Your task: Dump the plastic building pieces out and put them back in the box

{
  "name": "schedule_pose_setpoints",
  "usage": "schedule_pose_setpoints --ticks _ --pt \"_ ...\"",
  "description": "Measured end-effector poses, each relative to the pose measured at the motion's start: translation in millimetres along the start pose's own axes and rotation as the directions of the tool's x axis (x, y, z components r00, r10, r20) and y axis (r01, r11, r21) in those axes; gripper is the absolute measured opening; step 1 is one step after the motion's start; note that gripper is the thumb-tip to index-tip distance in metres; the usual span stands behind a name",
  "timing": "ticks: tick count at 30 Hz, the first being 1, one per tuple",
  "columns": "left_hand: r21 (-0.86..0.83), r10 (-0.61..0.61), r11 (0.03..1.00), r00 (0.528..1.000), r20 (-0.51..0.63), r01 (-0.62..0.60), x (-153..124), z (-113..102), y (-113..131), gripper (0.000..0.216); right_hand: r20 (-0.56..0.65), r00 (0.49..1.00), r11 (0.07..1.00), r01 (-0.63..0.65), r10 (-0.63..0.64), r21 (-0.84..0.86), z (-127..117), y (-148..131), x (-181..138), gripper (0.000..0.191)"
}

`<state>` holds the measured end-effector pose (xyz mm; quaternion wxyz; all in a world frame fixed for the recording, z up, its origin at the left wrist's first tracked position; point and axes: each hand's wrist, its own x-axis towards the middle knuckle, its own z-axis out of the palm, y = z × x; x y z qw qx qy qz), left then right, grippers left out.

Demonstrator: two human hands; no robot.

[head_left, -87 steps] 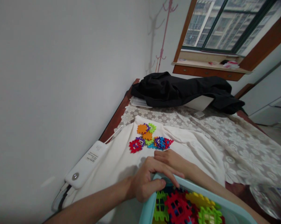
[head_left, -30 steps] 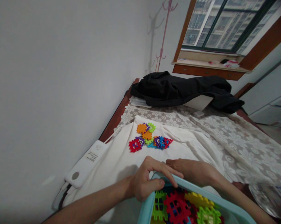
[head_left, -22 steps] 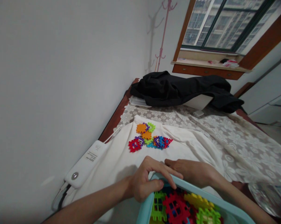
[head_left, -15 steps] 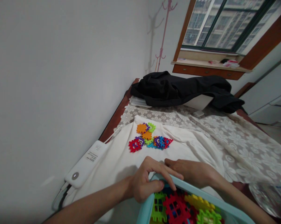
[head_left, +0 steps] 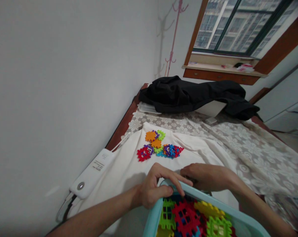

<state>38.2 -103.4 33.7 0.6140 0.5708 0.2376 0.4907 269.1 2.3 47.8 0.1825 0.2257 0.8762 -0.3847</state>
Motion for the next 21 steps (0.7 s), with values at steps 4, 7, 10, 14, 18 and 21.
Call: schedule_pose_setpoints --ticks 4,7,10,14,18,21 --pt "-0.02 -0.056 0.998 0.998 -0.026 0.055 0 -1 0 0.025 -0.075 0.997 0.988 0.031 -0.02 0.151 -27 18 -1 0.029" --pt "-0.037 -0.069 0.997 0.997 -0.036 0.068 0 -1 0 0.025 -0.343 0.939 0.949 0.128 -0.022 0.289 -35 34 12 0.032" --pt "-0.06 -0.084 0.995 0.995 -0.05 0.081 0 -2 -1 0.026 -0.562 0.827 0.927 0.187 0.03 0.324 -29 47 36 0.041" --pt "-0.066 -0.117 0.991 0.991 -0.069 0.113 1 -2 0 0.025 -0.694 0.718 0.965 0.218 -0.058 0.144 -12 60 64 0.039" --pt "-0.058 -0.116 0.992 0.991 -0.065 0.112 1 -2 -1 0.024 -0.753 0.643 0.977 0.211 -0.138 0.001 3 65 77 0.043" --pt "-0.058 -0.116 0.992 0.991 -0.062 0.112 1 -3 -2 0.024 -0.771 0.621 0.985 0.162 -0.144 -0.053 13 61 81 0.046"
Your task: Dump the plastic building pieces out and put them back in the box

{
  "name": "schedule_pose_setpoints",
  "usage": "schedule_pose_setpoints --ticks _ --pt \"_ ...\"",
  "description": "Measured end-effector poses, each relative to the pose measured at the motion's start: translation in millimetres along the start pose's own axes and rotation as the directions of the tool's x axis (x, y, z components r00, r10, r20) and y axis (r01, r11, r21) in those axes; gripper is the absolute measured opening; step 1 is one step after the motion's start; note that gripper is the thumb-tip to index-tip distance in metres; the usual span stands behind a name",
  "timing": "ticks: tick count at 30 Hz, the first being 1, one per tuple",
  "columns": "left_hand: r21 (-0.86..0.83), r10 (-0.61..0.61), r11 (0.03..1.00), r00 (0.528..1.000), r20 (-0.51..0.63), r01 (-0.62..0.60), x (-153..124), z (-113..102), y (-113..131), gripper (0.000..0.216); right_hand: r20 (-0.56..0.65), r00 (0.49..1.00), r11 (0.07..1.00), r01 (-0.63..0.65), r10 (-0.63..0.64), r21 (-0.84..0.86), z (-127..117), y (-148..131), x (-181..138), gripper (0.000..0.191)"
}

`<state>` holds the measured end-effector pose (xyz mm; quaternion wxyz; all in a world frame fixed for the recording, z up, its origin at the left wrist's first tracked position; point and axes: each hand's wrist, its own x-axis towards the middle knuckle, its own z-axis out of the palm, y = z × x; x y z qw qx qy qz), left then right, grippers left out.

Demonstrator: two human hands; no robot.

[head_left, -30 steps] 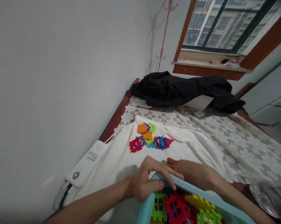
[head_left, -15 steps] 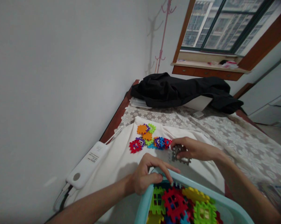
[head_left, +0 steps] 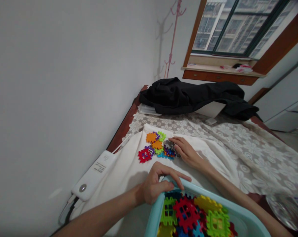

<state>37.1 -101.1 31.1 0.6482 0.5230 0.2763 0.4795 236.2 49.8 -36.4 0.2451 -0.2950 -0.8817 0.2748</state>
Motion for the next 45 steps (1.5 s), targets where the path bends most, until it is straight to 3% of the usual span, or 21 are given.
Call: schedule_pose_setpoints --ticks 2,6,14,20,25,30,37,40,45 --pt "0.0 0.003 1.0 1.0 0.01 -0.003 0 0 -1 0.025 0.005 1.0 0.998 0.014 -0.013 -0.061 6 -5 -2 0.05" --pt "0.009 0.015 1.0 1.0 -0.003 -0.015 0 0 -1 0.026 0.012 0.999 0.978 0.032 -0.03 -0.204 16 -16 -5 0.081" --pt "0.003 0.008 1.0 1.0 -0.002 -0.008 -1 -1 -3 0.027 0.044 0.991 0.978 0.135 -0.13 -0.158 19 -23 -4 0.037" --pt "-0.008 -0.002 1.0 1.0 -0.007 0.002 0 0 -2 0.028 0.082 0.989 0.97 0.136 -0.122 -0.203 16 -24 -2 0.051" --pt "-0.016 -0.007 1.0 1.0 0.002 0.007 0 0 -1 0.028 0.076 0.991 0.983 0.116 -0.105 -0.143 16 -23 -1 0.035" --pt "-0.028 0.003 1.0 1.0 -0.004 -0.004 0 0 -4 0.028 0.11 0.986 0.967 0.144 -0.123 -0.21 16 -23 0 0.053" --pt "-0.04 -0.001 0.999 1.0 -0.014 0.001 0 1 -3 0.029 0.151 0.989 0.943 0.054 -0.004 -0.327 18 -37 13 0.032" --pt "-0.033 -0.007 0.999 1.0 -0.024 0.007 -1 2 -4 0.029 0.214 0.976 0.951 0.092 -0.028 -0.296 17 -40 15 0.026" --pt "-0.026 0.023 0.999 1.0 -0.008 -0.023 -2 0 -8 0.03 0.28 0.959 0.95 0.127 -0.044 -0.284 15 -41 14 0.031"
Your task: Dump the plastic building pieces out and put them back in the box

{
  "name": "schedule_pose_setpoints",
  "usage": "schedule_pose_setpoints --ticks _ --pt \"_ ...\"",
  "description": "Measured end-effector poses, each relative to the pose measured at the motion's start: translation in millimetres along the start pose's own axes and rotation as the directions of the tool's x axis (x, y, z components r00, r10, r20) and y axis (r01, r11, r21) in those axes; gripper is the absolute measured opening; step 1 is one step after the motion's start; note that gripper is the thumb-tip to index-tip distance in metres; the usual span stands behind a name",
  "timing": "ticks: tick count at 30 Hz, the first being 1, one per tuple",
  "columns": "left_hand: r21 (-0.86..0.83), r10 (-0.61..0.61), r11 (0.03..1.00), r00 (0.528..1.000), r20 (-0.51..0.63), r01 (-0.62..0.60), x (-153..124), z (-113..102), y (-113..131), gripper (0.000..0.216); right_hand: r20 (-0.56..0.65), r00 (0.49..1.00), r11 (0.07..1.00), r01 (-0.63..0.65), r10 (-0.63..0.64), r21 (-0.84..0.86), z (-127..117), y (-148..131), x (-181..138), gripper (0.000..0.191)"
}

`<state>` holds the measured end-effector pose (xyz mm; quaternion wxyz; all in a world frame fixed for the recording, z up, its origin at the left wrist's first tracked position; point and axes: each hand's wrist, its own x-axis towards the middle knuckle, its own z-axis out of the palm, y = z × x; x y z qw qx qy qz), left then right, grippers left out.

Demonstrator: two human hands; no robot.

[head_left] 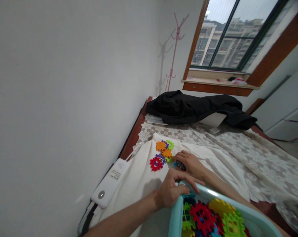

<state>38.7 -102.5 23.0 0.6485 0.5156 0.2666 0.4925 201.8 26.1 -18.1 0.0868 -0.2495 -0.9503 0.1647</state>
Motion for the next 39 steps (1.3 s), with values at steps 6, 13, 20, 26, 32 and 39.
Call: schedule_pose_setpoints --ticks 6,13,20,26,32,39 --pt "0.002 -0.015 1.0 1.0 -0.003 0.015 0 1 1 0.031 -0.013 0.996 0.994 -0.087 0.087 -0.07 7 -2 2 0.025" --pt "-0.012 -0.024 1.0 0.999 -0.021 0.024 -1 2 1 0.032 -0.363 0.932 0.991 0.048 0.0 0.122 7 5 8 0.008" --pt "-0.022 -0.019 1.0 0.999 -0.03 0.018 1 -1 2 0.033 -0.412 0.91 0.993 0.002 0.047 0.118 13 -1 54 0.052" --pt "-0.043 -0.038 0.998 0.999 -0.025 0.037 3 -3 4 0.031 -0.293 0.956 1.0 -0.018 0.024 0.023 18 -2 54 0.06" --pt "-0.069 -0.074 0.995 0.997 -0.035 0.071 3 -2 7 0.031 -0.344 0.939 1.0 0.03 -0.031 -0.008 19 3 52 0.057" --pt "-0.038 -0.063 0.997 0.997 -0.04 0.062 2 -1 9 0.026 -0.245 0.968 0.998 0.052 -0.042 0.032 8 8 52 0.067"
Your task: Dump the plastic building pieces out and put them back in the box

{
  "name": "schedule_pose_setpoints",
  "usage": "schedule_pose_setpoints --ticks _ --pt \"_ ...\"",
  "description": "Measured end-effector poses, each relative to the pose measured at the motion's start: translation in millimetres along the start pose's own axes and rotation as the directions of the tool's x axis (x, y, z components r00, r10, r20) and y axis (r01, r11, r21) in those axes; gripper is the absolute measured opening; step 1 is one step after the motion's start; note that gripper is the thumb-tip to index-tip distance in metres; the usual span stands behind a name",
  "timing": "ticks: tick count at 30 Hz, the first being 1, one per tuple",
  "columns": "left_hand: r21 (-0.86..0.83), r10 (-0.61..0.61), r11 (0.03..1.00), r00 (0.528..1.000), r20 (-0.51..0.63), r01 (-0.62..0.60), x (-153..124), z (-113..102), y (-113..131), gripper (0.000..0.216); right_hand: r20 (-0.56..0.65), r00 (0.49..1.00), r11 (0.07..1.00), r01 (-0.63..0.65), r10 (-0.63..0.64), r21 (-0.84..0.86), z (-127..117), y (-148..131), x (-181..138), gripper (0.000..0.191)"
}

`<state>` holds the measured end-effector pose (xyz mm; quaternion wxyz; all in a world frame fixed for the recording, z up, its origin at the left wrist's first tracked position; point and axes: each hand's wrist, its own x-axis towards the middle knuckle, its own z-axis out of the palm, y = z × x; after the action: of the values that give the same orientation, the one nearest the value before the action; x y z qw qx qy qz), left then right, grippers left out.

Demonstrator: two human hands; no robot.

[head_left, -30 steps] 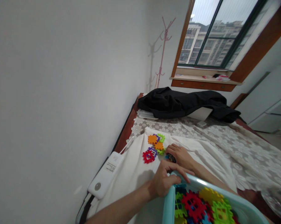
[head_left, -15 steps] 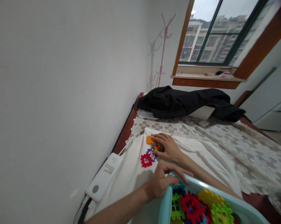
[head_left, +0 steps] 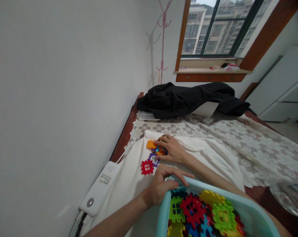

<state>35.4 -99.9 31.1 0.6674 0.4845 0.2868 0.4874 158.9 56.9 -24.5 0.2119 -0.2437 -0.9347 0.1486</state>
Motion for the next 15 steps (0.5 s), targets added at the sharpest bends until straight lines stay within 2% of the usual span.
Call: schedule_pose_setpoints --ticks 6,11,15 --pt "0.016 -0.005 1.0 1.0 0.01 0.004 0.9 -1.2 2.2 0.026 -0.047 0.999 1.0 0.009 -0.009 -0.005 -0.5 1.5 -0.1 0.058" --pt "0.011 -0.019 1.0 1.0 0.001 0.019 0.5 -0.4 2.2 0.025 -0.038 0.999 1.0 0.019 -0.019 0.003 -5.0 -1.4 -0.6 0.066" --pt "0.016 -0.013 1.0 1.0 0.007 0.013 0.0 -1.4 0.9 0.025 -0.015 1.0 1.0 -0.007 0.007 -0.002 -5.8 -2.2 -0.2 0.063"
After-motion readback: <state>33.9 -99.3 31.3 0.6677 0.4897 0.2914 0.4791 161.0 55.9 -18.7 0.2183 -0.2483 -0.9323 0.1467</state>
